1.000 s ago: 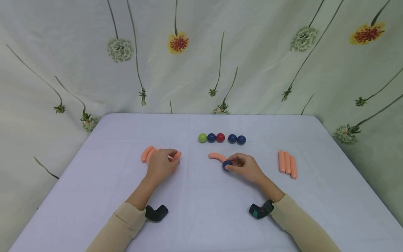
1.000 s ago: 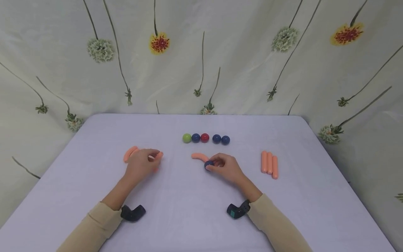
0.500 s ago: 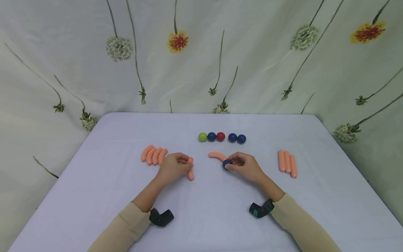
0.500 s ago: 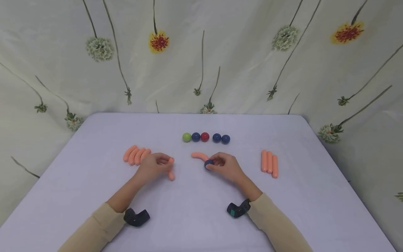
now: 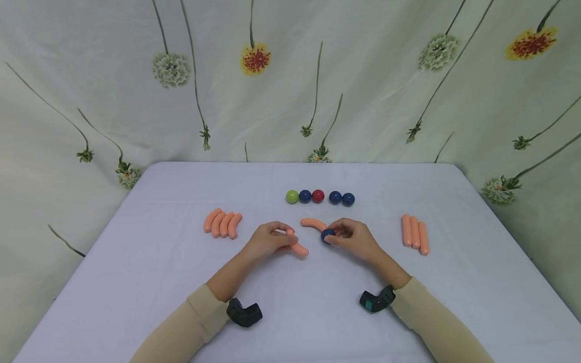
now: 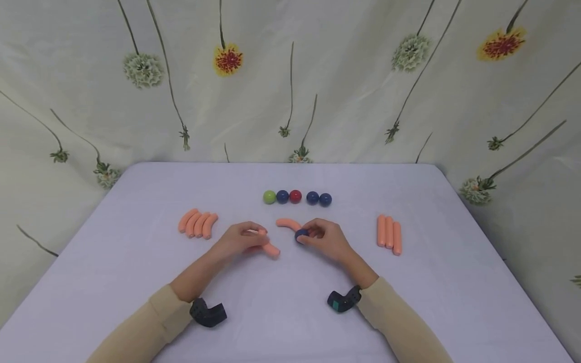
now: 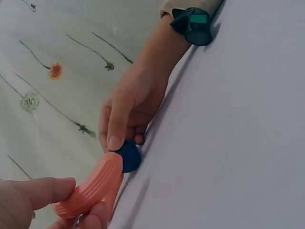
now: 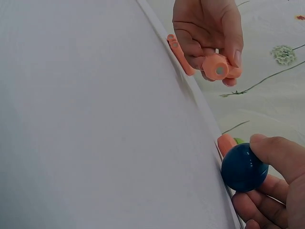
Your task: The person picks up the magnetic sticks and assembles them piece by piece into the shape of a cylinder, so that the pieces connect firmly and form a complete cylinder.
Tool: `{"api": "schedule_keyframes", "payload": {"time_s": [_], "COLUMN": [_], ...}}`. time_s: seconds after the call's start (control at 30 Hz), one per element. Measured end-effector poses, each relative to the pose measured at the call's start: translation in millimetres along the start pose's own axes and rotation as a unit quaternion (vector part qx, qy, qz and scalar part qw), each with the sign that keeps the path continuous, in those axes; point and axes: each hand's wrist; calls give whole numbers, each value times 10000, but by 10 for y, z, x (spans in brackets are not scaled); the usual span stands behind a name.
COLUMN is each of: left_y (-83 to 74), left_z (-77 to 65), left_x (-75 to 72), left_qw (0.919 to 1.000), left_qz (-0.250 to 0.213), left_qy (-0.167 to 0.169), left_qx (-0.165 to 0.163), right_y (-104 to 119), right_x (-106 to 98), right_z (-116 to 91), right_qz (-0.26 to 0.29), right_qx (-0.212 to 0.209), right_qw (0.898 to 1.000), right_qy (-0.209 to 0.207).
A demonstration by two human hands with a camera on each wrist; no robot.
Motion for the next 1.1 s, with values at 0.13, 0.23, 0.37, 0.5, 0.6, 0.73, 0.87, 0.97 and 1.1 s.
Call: {"api": "schedule_keyframes", "payload": {"time_s": [0.13, 0.23, 0.37, 0.5, 0.6, 0.73, 0.87, 0.97, 1.1], "left_y": [13, 20, 19, 24, 32, 31, 12, 11, 30], "left_z": [18, 28, 47, 66, 63, 39, 15, 12, 32], "left_x": [80, 132, 202, 267, 307, 350, 379, 402, 432], "left_qw": [9989, 9974, 9962, 9953, 9947, 9945, 9954, 9962, 9964], "left_qz": [-417, -668, -819, -890, -931, -937, -838, -753, -742], "left_qy": [42, 58, 28, -68, -76, -10, -7, 21, 104], "left_qx": [-191, -247, -312, -377, -423, -462, -470, -447, -389], "right_y": [-1, 0, -1, -4, -4, 0, -4, -15, -26], "right_x": [1, 1, -5, -11, -12, -12, -13, -14, -14], "right_z": [0, -1, -2, -2, -3, -5, -7, -9, -10], "right_qz": [30, 30, 32, 71, 81, 67, 82, 121, 149], "right_qx": [5, 30, 25, -31, -45, -21, -47, -102, -156], "right_qw": [10000, 10000, 10000, 10000, 10000, 10000, 10000, 9999, 9998], "right_qy": [0, 0, -14, -27, -25, -18, -8, 8, 20]}}
Point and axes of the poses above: each hand's wrist, its own z-axis towards the middle knuckle, its own x-axis out of the palm, y = z × x, and after that the axes turned 5 degrees about -y, right-handed
